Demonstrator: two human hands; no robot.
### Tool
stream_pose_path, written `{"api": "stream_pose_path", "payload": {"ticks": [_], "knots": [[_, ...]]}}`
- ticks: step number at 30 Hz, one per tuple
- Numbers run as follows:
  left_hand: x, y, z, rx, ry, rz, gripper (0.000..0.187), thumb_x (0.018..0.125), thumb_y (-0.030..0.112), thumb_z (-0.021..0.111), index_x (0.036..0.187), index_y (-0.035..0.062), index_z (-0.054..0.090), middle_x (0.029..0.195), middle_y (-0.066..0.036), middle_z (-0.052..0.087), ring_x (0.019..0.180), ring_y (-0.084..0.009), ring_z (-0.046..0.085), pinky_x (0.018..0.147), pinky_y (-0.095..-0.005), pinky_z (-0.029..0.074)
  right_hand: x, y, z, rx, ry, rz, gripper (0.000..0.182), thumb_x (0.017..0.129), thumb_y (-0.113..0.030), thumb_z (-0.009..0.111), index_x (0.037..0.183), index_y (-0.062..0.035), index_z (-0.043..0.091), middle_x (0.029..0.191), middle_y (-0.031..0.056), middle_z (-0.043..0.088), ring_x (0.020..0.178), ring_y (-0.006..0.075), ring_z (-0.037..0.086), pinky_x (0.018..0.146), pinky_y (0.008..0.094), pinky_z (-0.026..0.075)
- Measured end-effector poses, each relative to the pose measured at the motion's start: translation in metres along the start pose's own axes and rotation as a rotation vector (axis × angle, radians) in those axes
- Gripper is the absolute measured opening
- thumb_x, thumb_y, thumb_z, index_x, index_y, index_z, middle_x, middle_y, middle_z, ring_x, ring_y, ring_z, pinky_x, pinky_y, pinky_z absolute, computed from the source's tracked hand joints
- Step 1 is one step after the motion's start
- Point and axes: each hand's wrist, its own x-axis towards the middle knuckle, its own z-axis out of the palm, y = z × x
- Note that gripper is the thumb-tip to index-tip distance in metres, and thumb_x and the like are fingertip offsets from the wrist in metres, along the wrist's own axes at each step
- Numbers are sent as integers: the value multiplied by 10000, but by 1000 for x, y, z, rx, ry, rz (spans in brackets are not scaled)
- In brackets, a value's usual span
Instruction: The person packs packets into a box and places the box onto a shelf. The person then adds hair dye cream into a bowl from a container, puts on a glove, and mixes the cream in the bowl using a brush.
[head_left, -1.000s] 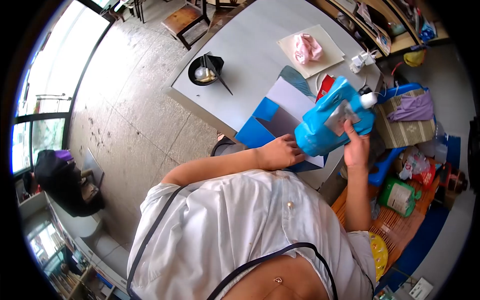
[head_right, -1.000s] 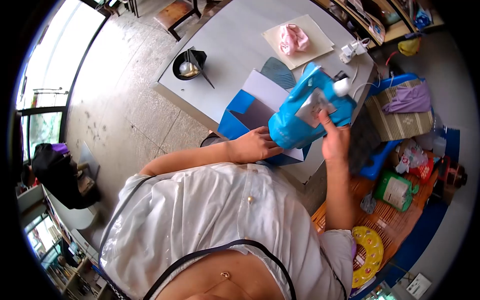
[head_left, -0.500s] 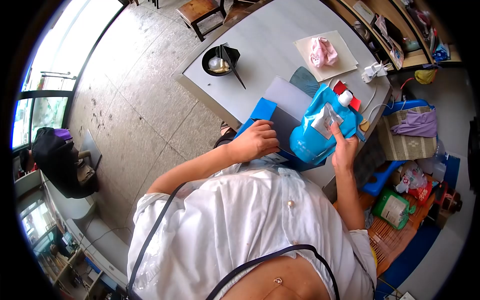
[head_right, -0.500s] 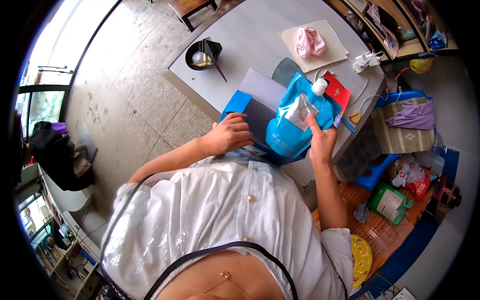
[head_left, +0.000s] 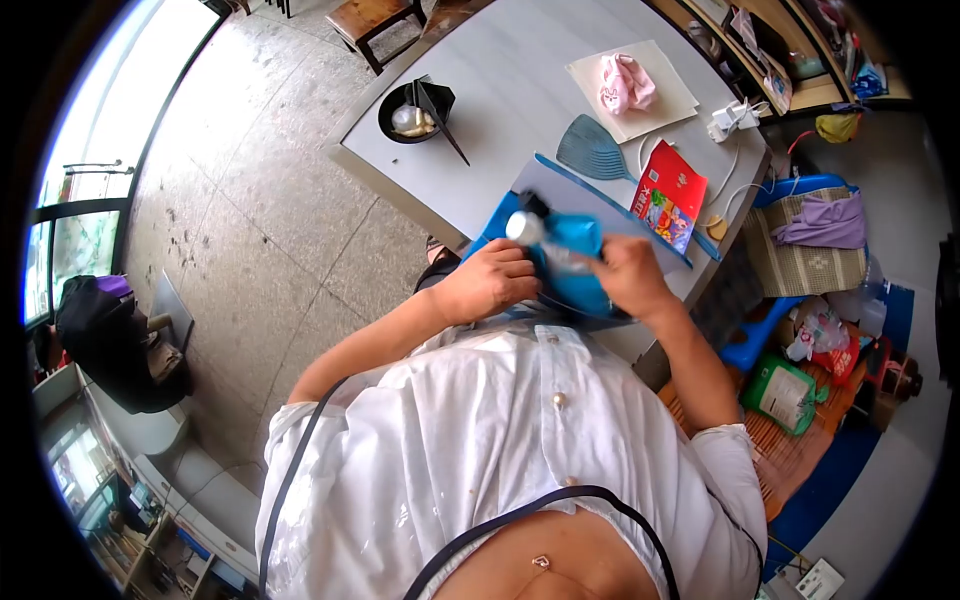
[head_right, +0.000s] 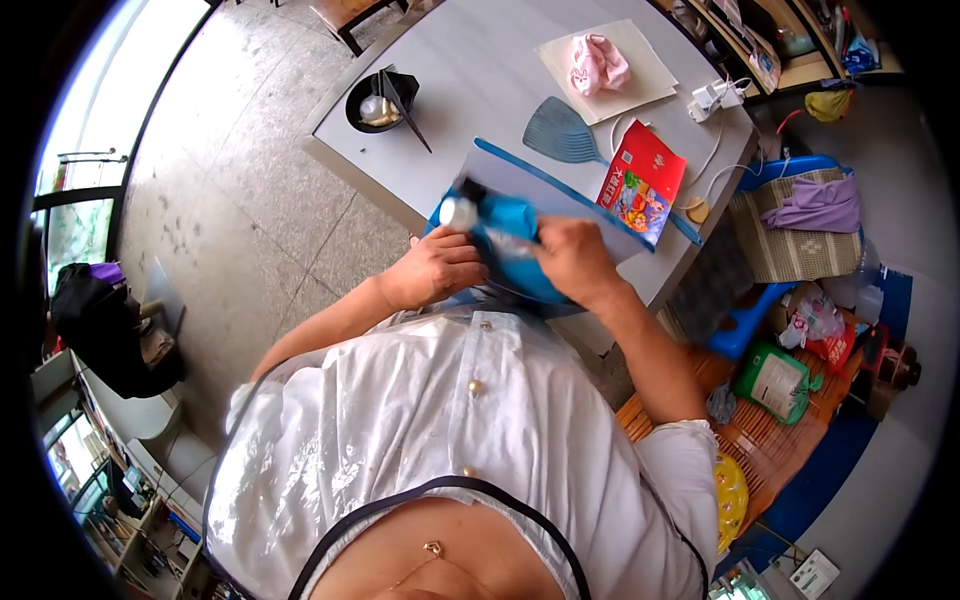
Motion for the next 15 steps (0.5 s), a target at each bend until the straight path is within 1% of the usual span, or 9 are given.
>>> {"api": "stream_pose_path", "payload": {"ticks": [1, 2, 3, 4, 6, 9, 12, 14, 15], "knots": [[-3, 2, 1, 32, 0, -45, 115, 739, 127, 620, 845, 85, 609, 810, -32, 559, 864, -206, 552, 894, -374, 376, -2, 5, 5, -50, -90, -102, 167, 765, -132, 662, 715, 15, 600, 643, 189, 575, 595, 348, 569, 550, 374, 445], [-6, 4, 2, 61, 1, -92, 124, 739, 134, 617, 855, 87, 612, 826, -25, 571, 865, -202, 553, 866, -360, 386, -4, 9, 9, -53, -94, -102, 167, 765, -132, 662, 715, 15, 600, 643, 189, 575, 595, 348, 569, 550, 374, 445], [-7, 3, 4, 103, 47, -42, 144, 733, 144, 610, 868, 96, 616, 842, -12, 585, 850, -192, 555, 813, -335, 396, -7, 14, 13, -90, -146, -64, 177, 760, -154, 660, 713, 6, 601, 661, 190, 579, 622, 361, 567, 561, 395, 446], [-7, 3, 4, 102, 48, -45, 144, 733, 144, 610, 868, 96, 616, 842, -12, 585, 850, -192, 555, 813, -335, 396, -10, 19, 19, -124, -197, -25, 187, 755, -176, 658, 711, -3, 601, 679, 191, 584, 649, 374, 566, 573, 415, 446], [-7, 5, 2, 205, 15, -48, 152, 735, 163, 560, 872, 113, 605, 794, 13, 564, 815, -165, 548, 769, -295, 402, -7, 27, 29, -162, -209, -17, 221, 762, -208, 655, 701, -4, 596, 687, 190, 588, 655, 367, 574, 582, 427, 450], [-7, 3, 1, 229, -14, -70, 170, 723, 159, 552, 878, 106, 598, 790, 8, 562, 824, -160, 552, 786, -282, 406, -2, 40, 45, -253, -260, -19, 175, 769, -192, 617, 696, -33, 616, 694, 182, 602, 673, 356, 593, 600, 424, 471], [-4, 3, 0, 213, 9, 24, 176, 715, 150, 543, 877, 97, 588, 790, 0, 552, 812, -165, 545, 794, -272, 410, -3, 58, 85, -583, -596, -69, 108, 722, -143, 562, 711, -89, 654, 735, 156, 644, 717, 308, 642, 650, 414, 509], [-2, 5, 6, 224, -4, 40, 171, 718, 139, 538, 877, 95, 582, 800, -5, 546, 815, -165, 541, 813, -281, 403, -21, 90, 132, -551, -537, -156, 169, 735, -142, 529, 702, -72, 679, 766, 145, 663, 704, 291, 655, 620, 393, 523], [-2, 4, 4, 194, -35, 21, 195, 711, 145, 546, 891, 84, 590, 820, -11, 556, 810, -169, 542, 823, -296, 398, -21, 85, 130, -550, -533, -154, 169, 735, -142, 529, 702, -72, 679, 766, 145, 663, 704, 291, 655, 620, 393, 523]]}}
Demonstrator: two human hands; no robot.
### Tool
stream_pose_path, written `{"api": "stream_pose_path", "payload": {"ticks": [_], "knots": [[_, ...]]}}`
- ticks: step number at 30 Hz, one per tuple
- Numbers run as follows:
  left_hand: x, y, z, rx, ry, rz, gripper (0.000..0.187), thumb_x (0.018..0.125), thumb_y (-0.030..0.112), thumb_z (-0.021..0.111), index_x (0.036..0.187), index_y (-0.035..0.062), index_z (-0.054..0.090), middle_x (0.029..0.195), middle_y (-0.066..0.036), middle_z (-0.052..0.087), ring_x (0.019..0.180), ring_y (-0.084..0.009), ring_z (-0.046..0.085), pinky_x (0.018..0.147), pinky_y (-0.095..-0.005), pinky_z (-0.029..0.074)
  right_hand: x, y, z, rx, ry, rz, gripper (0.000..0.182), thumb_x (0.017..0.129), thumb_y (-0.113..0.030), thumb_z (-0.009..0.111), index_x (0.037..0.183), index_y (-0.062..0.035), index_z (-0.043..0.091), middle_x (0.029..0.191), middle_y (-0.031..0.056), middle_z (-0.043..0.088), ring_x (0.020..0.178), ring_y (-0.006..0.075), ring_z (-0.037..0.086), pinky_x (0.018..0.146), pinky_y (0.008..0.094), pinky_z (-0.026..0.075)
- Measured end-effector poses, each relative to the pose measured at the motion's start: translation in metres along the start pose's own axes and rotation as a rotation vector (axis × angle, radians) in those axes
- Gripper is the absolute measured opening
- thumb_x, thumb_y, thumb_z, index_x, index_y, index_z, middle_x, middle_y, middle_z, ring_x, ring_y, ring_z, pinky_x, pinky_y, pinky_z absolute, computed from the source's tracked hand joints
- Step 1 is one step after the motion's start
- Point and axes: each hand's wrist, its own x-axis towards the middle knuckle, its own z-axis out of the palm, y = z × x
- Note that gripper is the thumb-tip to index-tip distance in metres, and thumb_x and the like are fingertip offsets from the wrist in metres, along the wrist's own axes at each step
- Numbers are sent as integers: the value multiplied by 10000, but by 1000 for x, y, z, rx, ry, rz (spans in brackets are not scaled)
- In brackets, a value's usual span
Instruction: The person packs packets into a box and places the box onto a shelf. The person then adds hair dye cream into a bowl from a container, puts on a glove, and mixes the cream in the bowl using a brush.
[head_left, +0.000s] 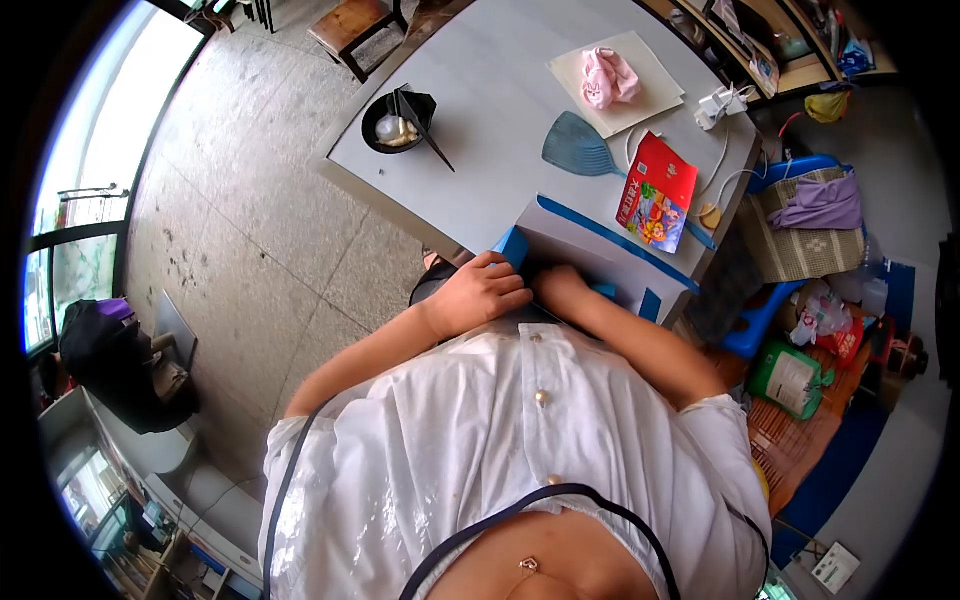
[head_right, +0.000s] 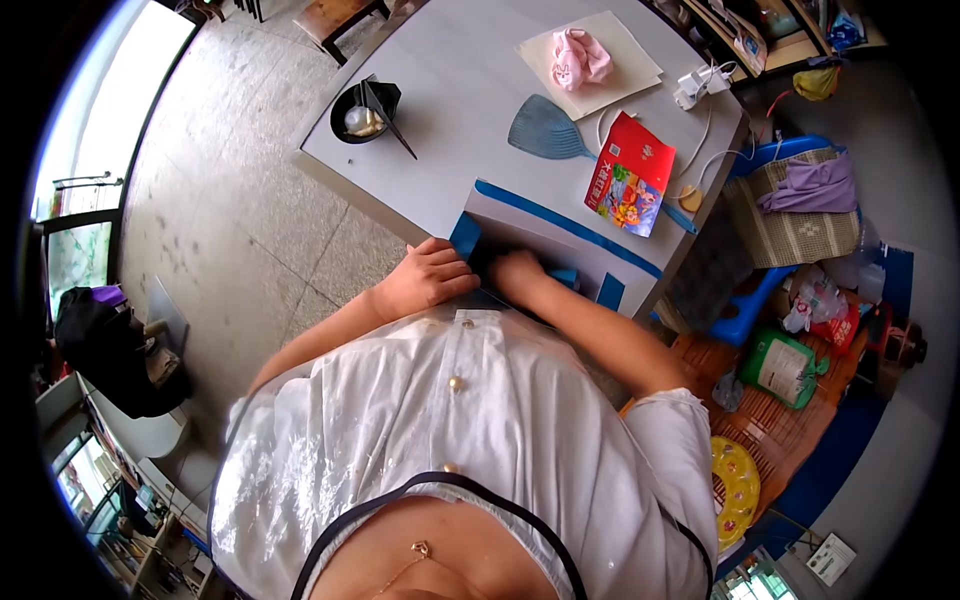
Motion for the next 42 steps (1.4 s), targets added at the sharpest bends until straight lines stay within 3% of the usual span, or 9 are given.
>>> {"api": "stream_pose_path", "payload": {"ticks": [9, 17, 18, 19, 21, 23, 27, 36, 42], "knots": [[2, -7, -5, -34, -48, -52, 194, 721, 137, 564, 903, 76, 595, 835, -20, 563, 813, -183, 538, 861, -332, 376, 1, -13, -27, 295, -1, 102, 137, 773, -135, 530, 819, -50, 627, 839, 179, 644, 786, 299, 647, 653, 418, 518], [-6, 0, -10, 34, 194, -186, 325, 702, 160, 683, 1000, 75, 585, 1009, -61, 544, 982, -228, 520, 957, -381, 377, -147, 9, -150, 1365, 539, 115, 290, 828, -83, 610, 1102, -2, 563, 982, 122, 633, 903, 132, 576, 792, 257, 454], [-10, -4, -7, 79, 178, -289, 649, 609, 224, 782, 1175, 81, 501, 1153, -103, 495, 1112, -277, 475, 1017, -404, 342, -152, 14, -151, 1112, 740, 233, 310, 826, -97, 614, 1116, 1, 559, 991, 127, 632, 908, 162, 581, 798, 277, 454], [-11, -6, -3, 71, 174, -283, 649, 609, 224, 782, 1175, 81, 501, 1153, -103, 495, 1112, -277, 475, 1017, -404, 342, -155, 16, -153, 842, 925, 351, 331, 825, -110, 618, 1130, 4, 555, 999, 131, 631, 913, 191, 586, 803, 297, 454], [-2, -12, 4, -283, 388, -696, 911, 577, 278, 805, 1340, 101, 340, 1247, -147, 467, 1188, -317, 421, 1023, -399, 330, -142, 26, -149, 418, 872, 267, 432, 792, -145, 651, 1187, -19, 529, 1052, 145, 619, 1006, 310, 575, 848, 374, 436], [-6, -44, 25, -483, 296, -576, 1099, 568, 348, 815, 1418, 93, 167, 1337, -189, 396, 1265, -336, 349, 1038, -394, 307, -143, 36, -119, 453, 578, 315, 425, 794, -165, 653, 1179, -28, 538, 1096, 159, 604, 1017, 317, 570, 873, 386, 431], [9, -55, 36, -703, 170, -647, 895, 677, 437, 733, 1373, 68, 308, 1299, -182, 418, 1240, -299, 388, 1035, -379, 309, -148, 31, -111, 675, 547, 370, 463, 765, -240, 684, 1177, -65, 565, 1143, 142, 589, 1061, 296, 556, 907, 389, 427], [11, -45, 22, -904, 285, -612, 753, 772, 395, 681, 1374, 109, 330, 1327, -157, 375, 1254, -290, 360, 1023, -388, 323, -143, 15, -73, 370, 446, 325, 705, 748, -487, 640, 1325, -141, 427, 1356, 168, 384, 1188, 356, 432, 977, 419, 364], [34, -45, -2, -596, 62, -498, 553, 769, 329, 685, 1272, 194, 499, 1324, -159, 380, 1200, -329, 427, 982, -411, 385, -145, 14, -63, 355, 486, 283, 580, 815, -459, 572, 1289, -138, 478, 1323, 174, 414, 1149, 354, 460, 958, 429, 360]]}}
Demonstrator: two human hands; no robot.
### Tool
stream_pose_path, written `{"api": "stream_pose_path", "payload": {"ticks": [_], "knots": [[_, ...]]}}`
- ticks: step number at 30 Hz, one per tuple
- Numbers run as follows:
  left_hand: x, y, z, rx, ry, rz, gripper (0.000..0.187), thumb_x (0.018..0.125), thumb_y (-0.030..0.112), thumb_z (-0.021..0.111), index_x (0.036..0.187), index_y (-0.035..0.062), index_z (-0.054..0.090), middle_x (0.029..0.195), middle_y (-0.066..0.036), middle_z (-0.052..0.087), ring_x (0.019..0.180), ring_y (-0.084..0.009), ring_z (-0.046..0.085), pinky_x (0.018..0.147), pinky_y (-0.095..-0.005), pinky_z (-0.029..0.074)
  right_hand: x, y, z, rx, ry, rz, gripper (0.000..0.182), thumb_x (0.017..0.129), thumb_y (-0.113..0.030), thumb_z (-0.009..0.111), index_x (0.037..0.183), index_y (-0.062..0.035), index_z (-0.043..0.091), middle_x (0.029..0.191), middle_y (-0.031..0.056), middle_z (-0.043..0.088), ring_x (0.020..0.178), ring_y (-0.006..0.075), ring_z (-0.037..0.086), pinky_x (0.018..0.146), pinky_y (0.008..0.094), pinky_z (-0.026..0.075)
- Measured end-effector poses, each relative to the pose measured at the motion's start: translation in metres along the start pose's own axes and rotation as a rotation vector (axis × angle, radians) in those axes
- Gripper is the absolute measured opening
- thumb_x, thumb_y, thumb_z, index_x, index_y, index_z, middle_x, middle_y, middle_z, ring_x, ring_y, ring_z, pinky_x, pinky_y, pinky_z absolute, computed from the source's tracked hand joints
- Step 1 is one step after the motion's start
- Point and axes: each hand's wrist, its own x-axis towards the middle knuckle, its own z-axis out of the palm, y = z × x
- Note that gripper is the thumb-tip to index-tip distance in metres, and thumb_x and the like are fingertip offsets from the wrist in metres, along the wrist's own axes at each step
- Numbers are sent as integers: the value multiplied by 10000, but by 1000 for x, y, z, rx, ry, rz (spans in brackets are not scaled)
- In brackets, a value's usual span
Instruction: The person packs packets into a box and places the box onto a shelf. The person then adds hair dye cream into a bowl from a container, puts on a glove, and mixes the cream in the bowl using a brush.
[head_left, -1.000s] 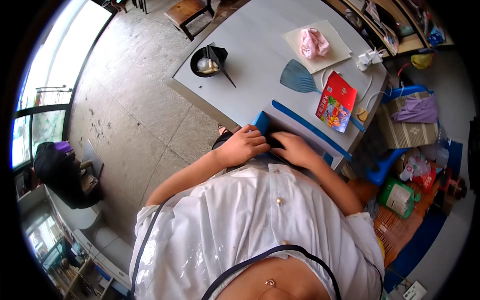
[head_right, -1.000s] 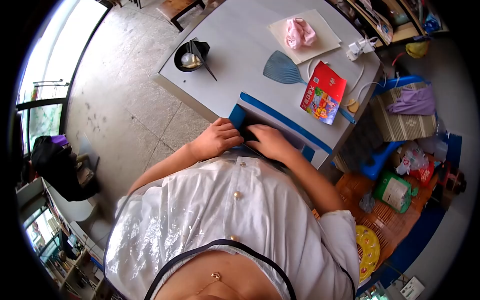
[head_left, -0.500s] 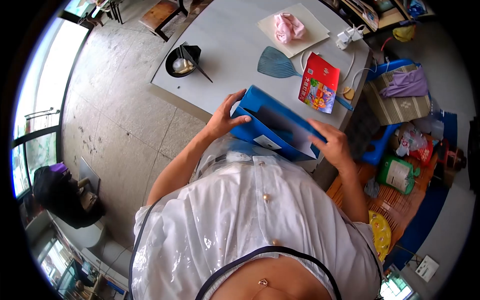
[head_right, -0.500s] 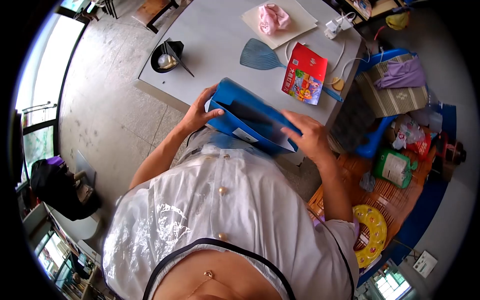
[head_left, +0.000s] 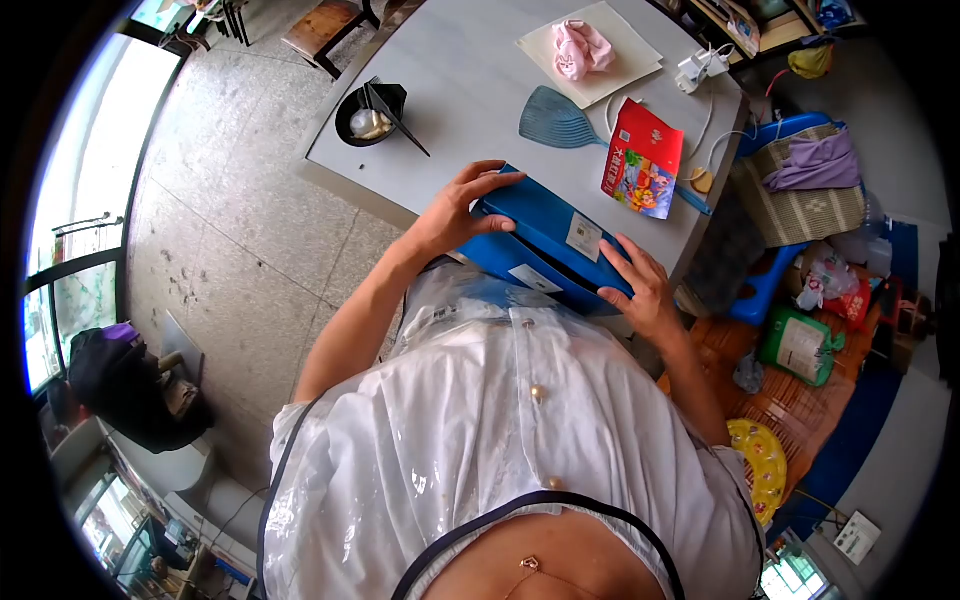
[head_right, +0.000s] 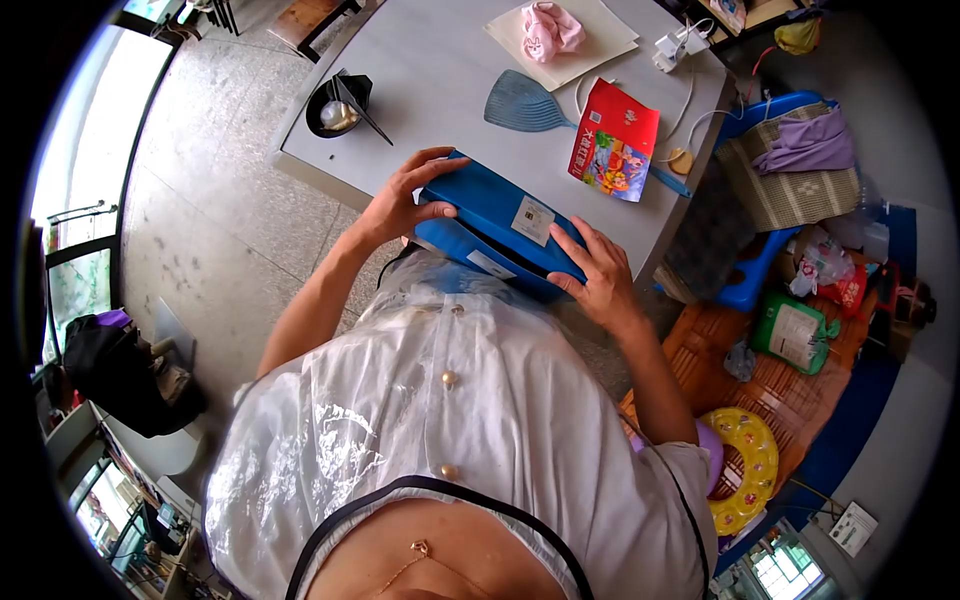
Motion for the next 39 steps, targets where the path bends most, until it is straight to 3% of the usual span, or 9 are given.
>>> {"api": "stream_pose_path", "payload": {"ticks": [6, 9, 15, 19, 21, 28, 33, 37, 39], "knots": [[1, 10, -6, 230, -106, 39, 393, 766, 273, 682, 1151, 240, 614, 1351, -170, 361, 1149, -361, 476, 955, -405, 419, -5, -5, 12, -131, 113, -114, 507, 831, -282, 595, 1313, -203, 458, 1325, 163, 401, 1159, 319, 445, 940, 422, 340], [-2, 6, -3, 227, -110, 51, 416, 754, 310, 681, 1161, 262, 608, 1418, -137, 291, 1267, -348, 353, 1014, -429, 374, -5, -12, 13, -116, 89, -68, 489, 854, -302, 562, 1320, -211, 449, 1347, 160, 377, 1190, 310, 410, 962, 432, 308], [-8, 5, -5, 293, -143, 157, 435, 733, 230, 678, 1161, 263, 606, 1458, -98, 241, 1283, -331, 339, 1014, -386, 376, -8, -11, 15, -128, -60, -193, 568, 846, -442, 529, 1358, -242, 389, 1423, 163, 261, 1282, 358, 285, 1024, 491, 227], [-14, 14, 1, 405, -79, 147, 516, 675, 193, 695, 1171, 291, 596, 1447, -46, 285, 1331, -286, 265, 1071, -438, 291, -14, -21, 34, -228, -14, -201, 719, 781, -368, 625, 1392, -182, 295, 1436, 195, 221, 1323, 387, 208, 1030, 562, 183], [-15, 24, 2, 831, -47, 205, 610, 650, 253, 706, 1235, 289, 537, 1443, -46, 292, 1347, -251, 233, 1110, -456, 186, -14, -24, 43, -273, 13, -203, 764, 761, -316, 650, 1398, -168, 258, 1432, 210, 220, 1327, 394, 205, 1018, 576, 206], [-14, 37, 31, 998, -197, 190, 867, 669, 400, 687, 1405, 307, 238, 1457, -28, 255, 1347, -212, 235, 1114, -452, 138, -14, -32, 50, -457, 99, -236, 711, 795, -355, 598, 1395, -177, 259, 1416, 206, 266, 1299, 391, 276, 982, 564, 284], [-20, 25, 31, 981, -161, 247, 836, 675, 397, 659, 1402, 272, 265, 1457, -38, 261, 1347, -215, 240, 1100, -431, 174, -4, -39, 31, -354, -97, -181, 671, 793, -344, 600, 1384, -234, 301, 1416, 205, 266, 1291, 397, 284, 987, 555, 265], [-30, 15, 24, 885, -110, 290, 762, 700, 386, 652, 1374, 210, 342, 1431, -44, 319, 1323, -211, 298, 1087, -419, 216, -7, -24, 56, -356, 121, -292, 585, 801, -314, 592, 1344, -238, 390, 1387, 211, 323, 1249, 380, 352, 931, 500, 321], [-37, -1, 20, 595, -52, 445, 645, 760, 371, 623, 1322, 127, 424, 1386, -63, 390, 1293, -221, 352, 1074, -413, 249, -3, -23, 58, -332, 185, -339, 513, 809, -313, 586, 1300, -230, 462, 1364, 201, 367, 1224, 369, 387, 901, 462, 348]]}}
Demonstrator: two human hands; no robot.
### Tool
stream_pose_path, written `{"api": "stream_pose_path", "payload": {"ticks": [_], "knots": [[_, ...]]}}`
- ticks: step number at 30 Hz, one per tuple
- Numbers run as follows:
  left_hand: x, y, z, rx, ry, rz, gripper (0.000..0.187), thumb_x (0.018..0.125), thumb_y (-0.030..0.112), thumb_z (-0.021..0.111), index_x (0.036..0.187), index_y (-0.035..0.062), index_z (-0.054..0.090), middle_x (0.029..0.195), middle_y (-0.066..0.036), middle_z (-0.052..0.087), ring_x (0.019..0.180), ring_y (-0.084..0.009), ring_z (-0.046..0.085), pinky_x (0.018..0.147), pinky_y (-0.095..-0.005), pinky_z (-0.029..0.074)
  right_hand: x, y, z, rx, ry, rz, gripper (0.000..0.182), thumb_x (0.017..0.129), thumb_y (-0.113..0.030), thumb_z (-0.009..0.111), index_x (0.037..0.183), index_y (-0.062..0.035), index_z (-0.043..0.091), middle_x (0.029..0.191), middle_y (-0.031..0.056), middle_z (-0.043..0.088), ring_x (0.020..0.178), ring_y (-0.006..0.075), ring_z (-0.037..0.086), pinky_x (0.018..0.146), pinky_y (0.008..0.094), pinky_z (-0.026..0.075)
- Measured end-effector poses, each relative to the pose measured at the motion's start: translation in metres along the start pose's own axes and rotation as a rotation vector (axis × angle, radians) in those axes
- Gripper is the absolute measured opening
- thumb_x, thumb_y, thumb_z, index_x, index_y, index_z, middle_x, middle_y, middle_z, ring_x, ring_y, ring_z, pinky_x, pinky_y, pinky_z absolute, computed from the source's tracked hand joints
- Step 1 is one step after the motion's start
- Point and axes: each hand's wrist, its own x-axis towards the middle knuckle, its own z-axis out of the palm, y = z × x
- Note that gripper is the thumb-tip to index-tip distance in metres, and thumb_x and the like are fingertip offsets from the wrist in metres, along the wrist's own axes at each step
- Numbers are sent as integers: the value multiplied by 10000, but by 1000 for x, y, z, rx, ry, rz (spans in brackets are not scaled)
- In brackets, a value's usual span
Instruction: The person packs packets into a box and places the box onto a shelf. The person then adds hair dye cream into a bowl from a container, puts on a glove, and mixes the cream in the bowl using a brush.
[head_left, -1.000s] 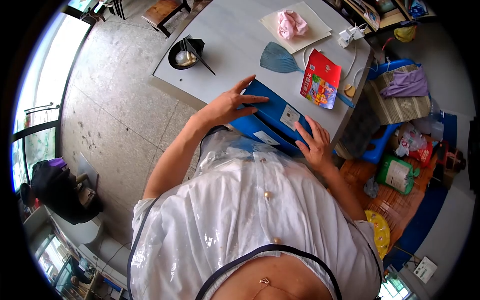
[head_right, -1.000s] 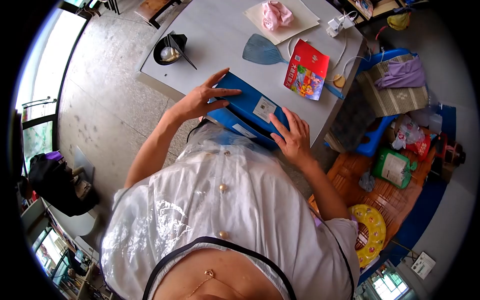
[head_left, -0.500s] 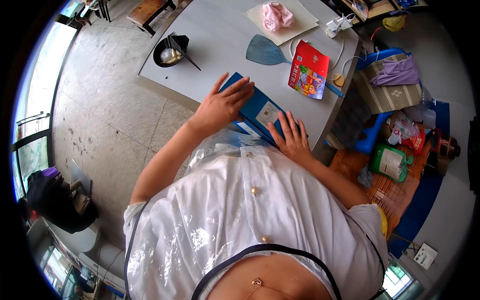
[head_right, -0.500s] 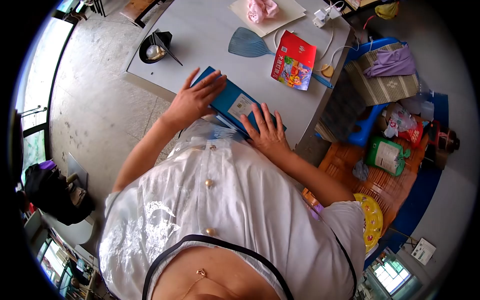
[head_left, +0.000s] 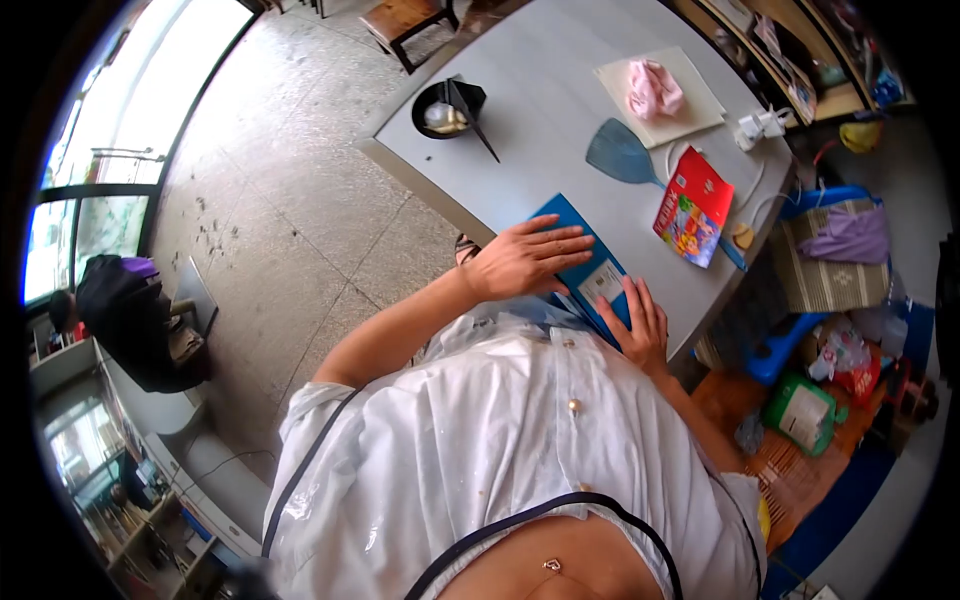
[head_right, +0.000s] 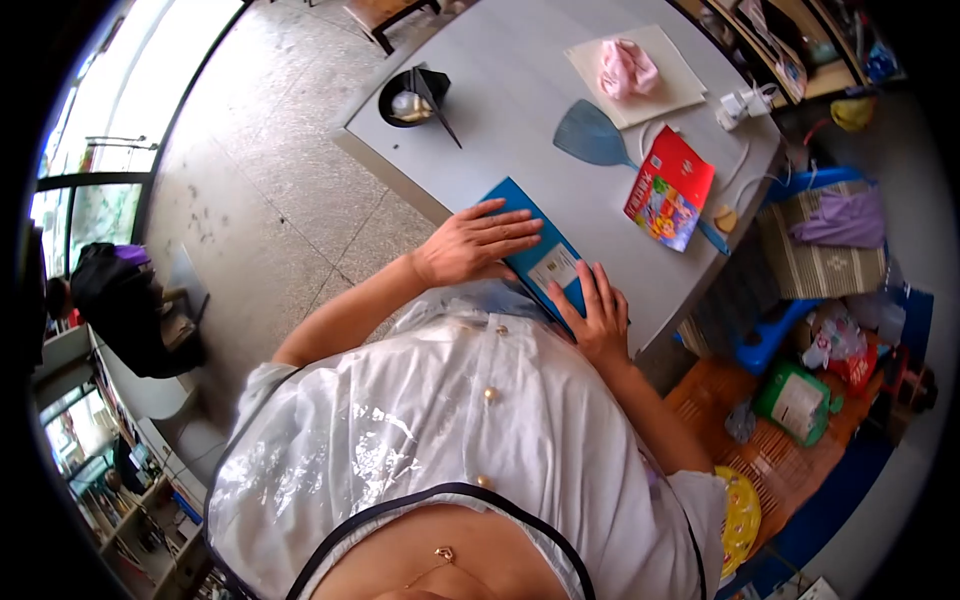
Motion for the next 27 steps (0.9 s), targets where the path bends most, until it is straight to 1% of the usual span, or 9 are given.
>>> {"api": "stream_pose_path", "payload": {"ticks": [2, 4, 8, 15, 18, 19, 21, 24, 27], "knots": [[-21, -4, -10, -40, 135, -113, 464, 871, 296, 536, 1265, 58, 478, 1346, -91, 437, 1265, -261, 387, 1062, -413, 271, 3, -4, -7, 96, -34, 74, 466, 814, -318, 581, 1266, -234, 509, 1354, 189, 387, 1215, 367, 398, 903, 449, 355], [-54, -28, 10, -4, 569, -679, 431, 906, 223, 474, 1295, 42, 433, 1369, -130, 399, 1286, -276, 351, 1074, -396, 254, 4, -3, -5, 113, -32, 68, 441, 819, -324, 578, 1249, -240, 529, 1355, 177, 391, 1213, 366, 400, 906, 450, 355], [-81, -98, 63, 177, 195, -931, 504, 916, 244, 421, 1331, -25, 331, 1413, -195, 295, 1332, -280, 257, 1095, -387, 188, 5, -5, -6, 73, -39, 71, 429, 835, -332, 567, 1253, -247, 524, 1353, 169, 394, 1212, 364, 405, 916, 449, 357], [-93, -181, 72, 368, 96, -1017, 521, 906, 253, 391, 1361, 15, 303, 1431, -151, 285, 1336, -270, 249, 1087, -450, 168, 9, 9, -12, 147, -102, 40, 461, 831, -342, 577, 1268, -216, 502, 1380, 182, 347, 1213, 413, 381, 938, 483, 347], [-232, -221, 78, 314, 693, -1331, 659, 925, 376, 380, 1414, 4, 142, 1476, -200, 108, 1375, -329, 92, 1078, -529, 17, 9, 15, -18, 84, -201, -13, 620, 769, -349, 648, 1322, -177, 428, 1390, 198, 321, 1222, 407, 373, 937, 479, 351], [-231, -182, 37, 341, 707, -1772, 627, 914, 359, 386, 1375, -36, 230, 1455, -215, 185, 1353, -362, 153, 1060, -560, 111, 12, 15, -17, 84, -192, -23, 620, 769, -349, 648, 1322, -177, 428, 1390, 198, 321, 1222, 407, 373, 937, 479, 351], [-290, -150, 13, 180, 954, -2034, 700, 881, 444, 421, 1353, -48, 262, 1427, -238, 234, 1306, -391, 251, 1016, -548, 228, 18, 3, -13, 329, -97, 214, 839, 676, -320, 727, 1377, -118, 312, 1371, 216, 325, 1220, 394, 375, 945, 475, 345], [-403, -135, 67, -215, 266, -2016, 327, 821, 260, 534, 999, -2, 615, 896, -257, 626, 876, -379, 616, 774, -442, 477, 34, -5, -16, 266, -291, 372, 986, 596, -275, 774, 1397, -75, 235, 1285, 222, 392, 1163, 380, 418, 937, 468, 348], [-349, -92, 94, -275, 24, -1719, 451, 734, 274, 673, 1141, 99, 586, 1033, -161, 628, 970, -317, 598, 817, -402, 479, 51, -3, -19, 319, -268, 342, 952, 564, -206, 761, 1378, -90, 282, 1091, 170, 491, 1007, 352, 485, 878, 455, 370]]}}
